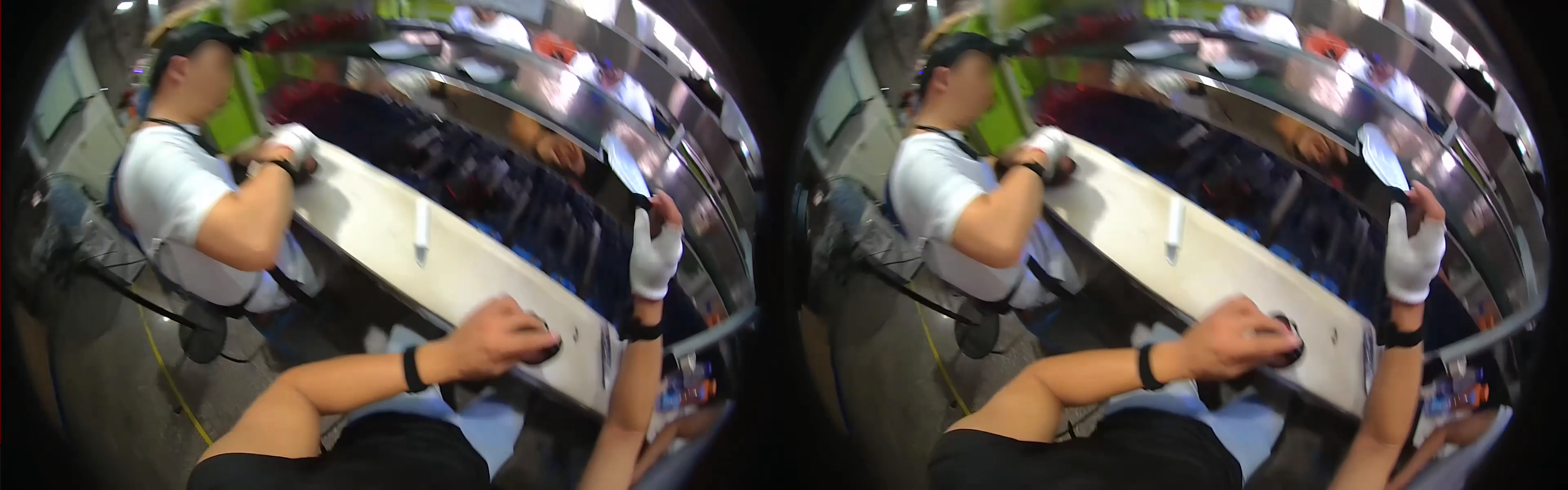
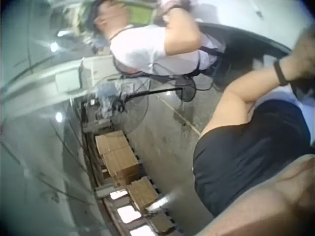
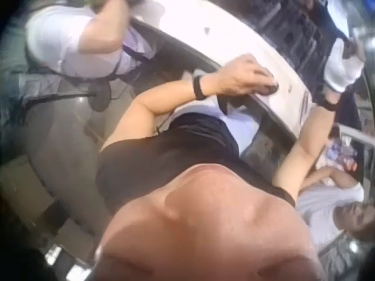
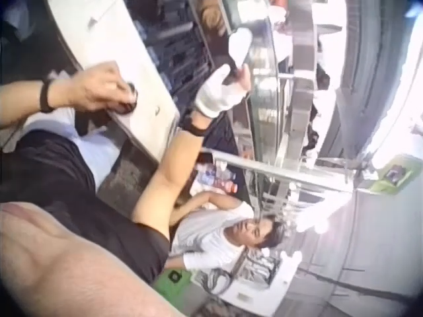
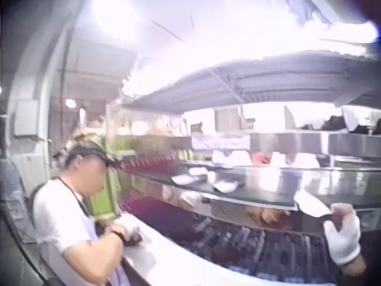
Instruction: Inspecting and assembling shoe uppers and soles on a factory conveyor line.
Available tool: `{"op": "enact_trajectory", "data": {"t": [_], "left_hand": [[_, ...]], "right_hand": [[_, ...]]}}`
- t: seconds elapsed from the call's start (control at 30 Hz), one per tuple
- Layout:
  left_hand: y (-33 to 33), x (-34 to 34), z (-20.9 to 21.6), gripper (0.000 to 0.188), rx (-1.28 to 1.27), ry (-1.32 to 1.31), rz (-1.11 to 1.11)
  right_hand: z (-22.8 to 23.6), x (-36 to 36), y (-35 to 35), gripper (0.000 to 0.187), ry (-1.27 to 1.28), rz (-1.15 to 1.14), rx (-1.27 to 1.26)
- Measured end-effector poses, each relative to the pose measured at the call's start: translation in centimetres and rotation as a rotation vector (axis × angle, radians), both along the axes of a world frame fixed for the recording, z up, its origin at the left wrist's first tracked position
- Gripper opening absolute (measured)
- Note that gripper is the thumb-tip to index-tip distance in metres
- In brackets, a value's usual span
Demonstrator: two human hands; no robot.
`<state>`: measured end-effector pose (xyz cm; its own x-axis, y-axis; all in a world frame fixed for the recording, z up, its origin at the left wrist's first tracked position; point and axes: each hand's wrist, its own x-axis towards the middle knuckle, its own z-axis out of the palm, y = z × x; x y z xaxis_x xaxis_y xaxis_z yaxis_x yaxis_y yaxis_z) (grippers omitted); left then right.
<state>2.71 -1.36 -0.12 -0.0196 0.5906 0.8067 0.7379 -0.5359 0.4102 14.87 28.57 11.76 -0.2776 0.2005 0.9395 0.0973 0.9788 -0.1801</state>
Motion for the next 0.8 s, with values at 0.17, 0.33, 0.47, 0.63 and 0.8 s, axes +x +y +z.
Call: {"op": "enact_trajectory", "data": {"t": [0.17,0.33,0.47,0.63,0.8], "left_hand": [[-1.6,-0.9,-1.6,0.038,-0.083,-0.242,0.096],[-1.9,2.0,-2.3,0.02,-0.119,-0.773,-0.028],[-2.2,3.4,-1.9,0.019,-0.199,-0.546,-0.022],[-2.8,3.4,-1.1,0.029,-0.177,-0.299,-0.089],[-2.7,3.5,-1.1,0.036,-0.237,-0.38,-0.003]], "right_hand": [[-6.8,8.8,-7.9,0.032,0.315,0.42,0.066],[-14.7,12.2,-16.7,0.048,0.242,0.233,-0.929],[-15.5,12.1,-21.1,0.046,0.116,0.5,-0.896],[-17.7,10.0,-23.0,0.041,0.178,0.462,-0.866],[-17.5,10.2,-22.7,0.032,0.063,0.377,-0.753]]}}
